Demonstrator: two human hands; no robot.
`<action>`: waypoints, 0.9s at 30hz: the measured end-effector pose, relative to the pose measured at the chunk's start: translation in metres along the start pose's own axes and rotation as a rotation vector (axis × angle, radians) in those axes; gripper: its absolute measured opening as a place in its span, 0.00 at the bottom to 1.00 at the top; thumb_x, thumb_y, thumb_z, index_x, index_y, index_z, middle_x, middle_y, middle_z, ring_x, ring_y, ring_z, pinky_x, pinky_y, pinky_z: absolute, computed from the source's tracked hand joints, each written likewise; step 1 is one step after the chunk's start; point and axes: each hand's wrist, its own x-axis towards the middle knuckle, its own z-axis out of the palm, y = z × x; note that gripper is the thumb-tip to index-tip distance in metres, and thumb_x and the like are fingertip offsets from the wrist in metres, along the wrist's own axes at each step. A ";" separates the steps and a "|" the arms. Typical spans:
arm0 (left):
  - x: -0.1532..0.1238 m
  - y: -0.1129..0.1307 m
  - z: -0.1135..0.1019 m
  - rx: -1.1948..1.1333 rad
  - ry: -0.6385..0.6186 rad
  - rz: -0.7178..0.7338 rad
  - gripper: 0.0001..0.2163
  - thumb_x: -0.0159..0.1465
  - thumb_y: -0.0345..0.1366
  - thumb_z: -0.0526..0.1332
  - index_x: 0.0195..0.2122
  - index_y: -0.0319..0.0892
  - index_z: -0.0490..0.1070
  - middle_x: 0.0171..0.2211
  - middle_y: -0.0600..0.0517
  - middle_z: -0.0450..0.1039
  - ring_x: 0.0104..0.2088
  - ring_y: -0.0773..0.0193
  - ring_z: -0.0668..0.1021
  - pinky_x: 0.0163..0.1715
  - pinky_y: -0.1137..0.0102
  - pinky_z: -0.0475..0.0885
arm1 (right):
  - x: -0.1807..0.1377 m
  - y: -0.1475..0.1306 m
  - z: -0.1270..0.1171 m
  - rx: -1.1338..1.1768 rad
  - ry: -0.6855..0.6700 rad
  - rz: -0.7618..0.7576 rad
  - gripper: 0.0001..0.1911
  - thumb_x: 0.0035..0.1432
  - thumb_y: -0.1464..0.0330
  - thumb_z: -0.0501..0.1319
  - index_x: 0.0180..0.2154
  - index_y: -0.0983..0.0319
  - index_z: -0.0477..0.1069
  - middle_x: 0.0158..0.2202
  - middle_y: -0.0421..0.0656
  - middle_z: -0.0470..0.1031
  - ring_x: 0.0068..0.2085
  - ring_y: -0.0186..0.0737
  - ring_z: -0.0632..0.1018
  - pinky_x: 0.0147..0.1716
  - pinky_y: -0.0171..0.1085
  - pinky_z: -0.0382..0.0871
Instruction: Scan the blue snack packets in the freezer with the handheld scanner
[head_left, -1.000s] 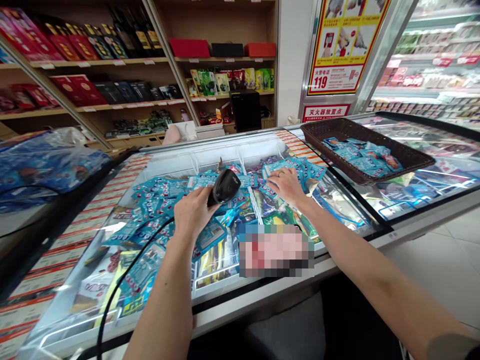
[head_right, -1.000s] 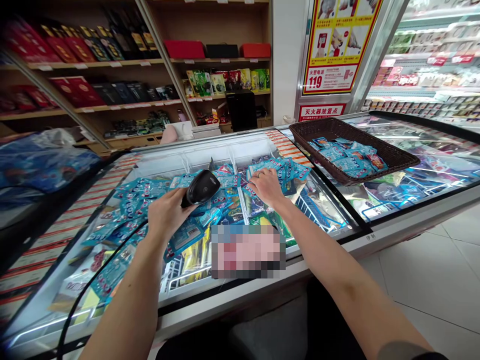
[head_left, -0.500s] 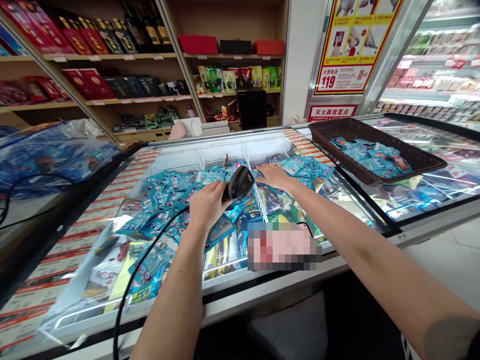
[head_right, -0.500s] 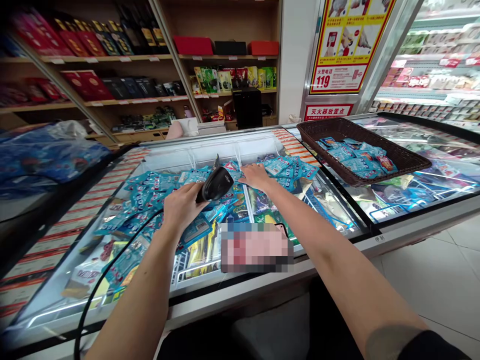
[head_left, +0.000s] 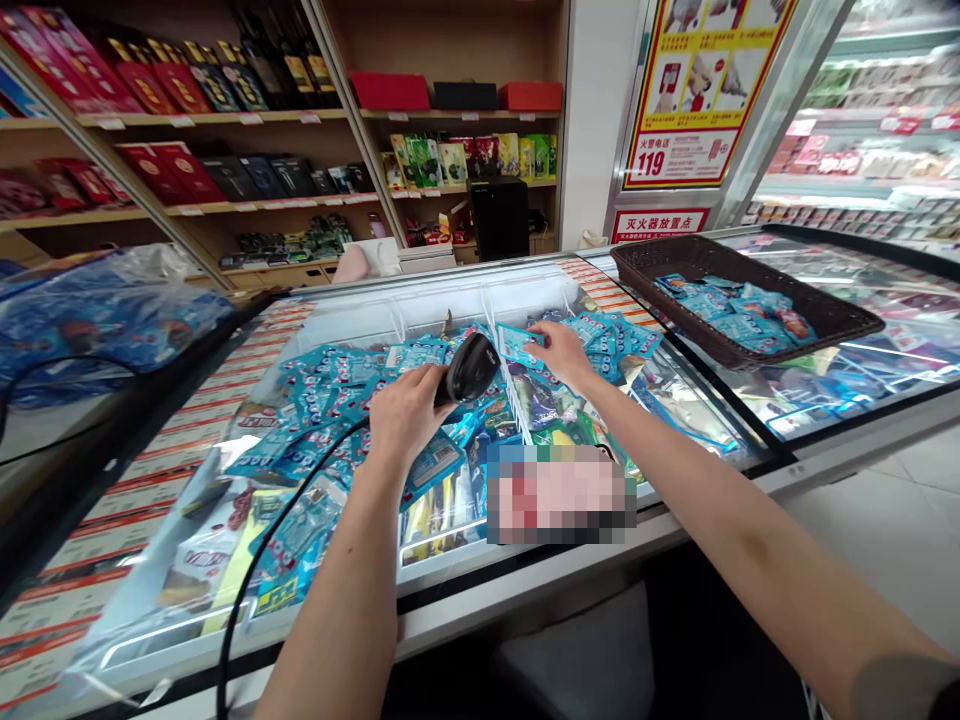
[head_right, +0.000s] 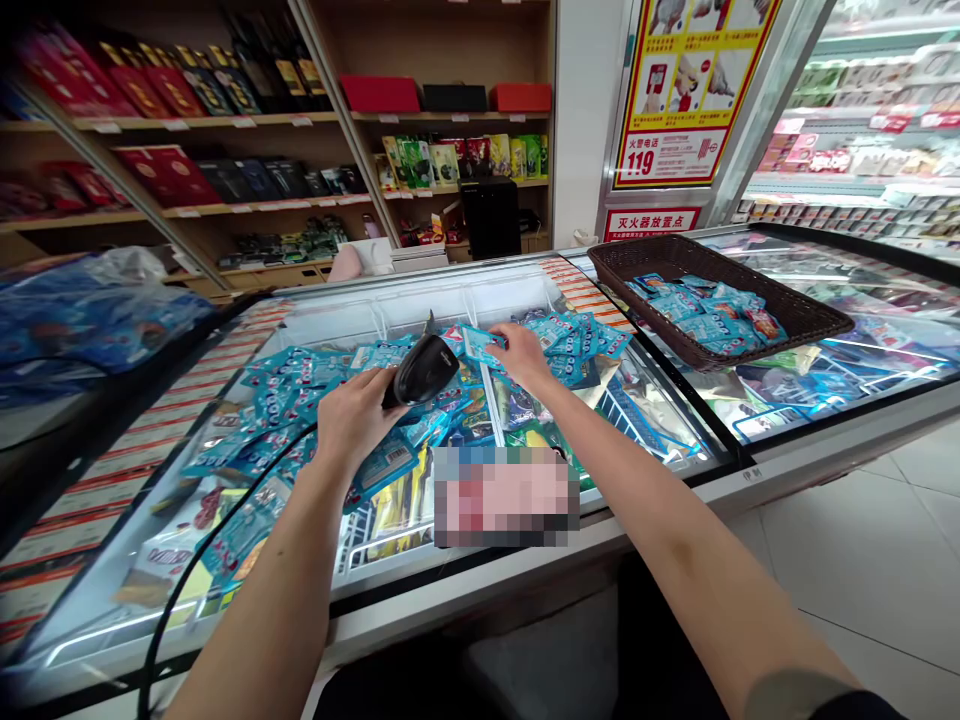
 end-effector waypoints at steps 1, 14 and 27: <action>0.000 0.000 0.000 0.007 -0.003 0.004 0.16 0.63 0.41 0.60 0.51 0.45 0.71 0.46 0.45 0.78 0.46 0.51 0.79 0.36 0.65 0.69 | -0.005 0.005 -0.002 0.049 0.041 0.031 0.15 0.57 0.62 0.63 0.45 0.59 0.77 0.38 0.43 0.79 0.40 0.45 0.77 0.46 0.43 0.69; 0.003 0.004 0.003 0.017 -0.078 0.133 0.17 0.63 0.40 0.60 0.52 0.45 0.71 0.43 0.46 0.79 0.45 0.50 0.80 0.37 0.65 0.69 | -0.017 0.019 -0.006 0.345 0.072 0.093 0.20 0.60 0.57 0.58 0.49 0.59 0.75 0.28 0.40 0.74 0.25 0.40 0.74 0.30 0.39 0.70; 0.004 0.005 0.003 0.036 -0.094 0.159 0.16 0.63 0.41 0.61 0.51 0.43 0.72 0.41 0.46 0.78 0.44 0.50 0.80 0.34 0.64 0.69 | -0.019 0.012 -0.008 0.161 0.115 -0.043 0.15 0.63 0.65 0.56 0.48 0.61 0.74 0.36 0.43 0.79 0.31 0.41 0.72 0.38 0.39 0.67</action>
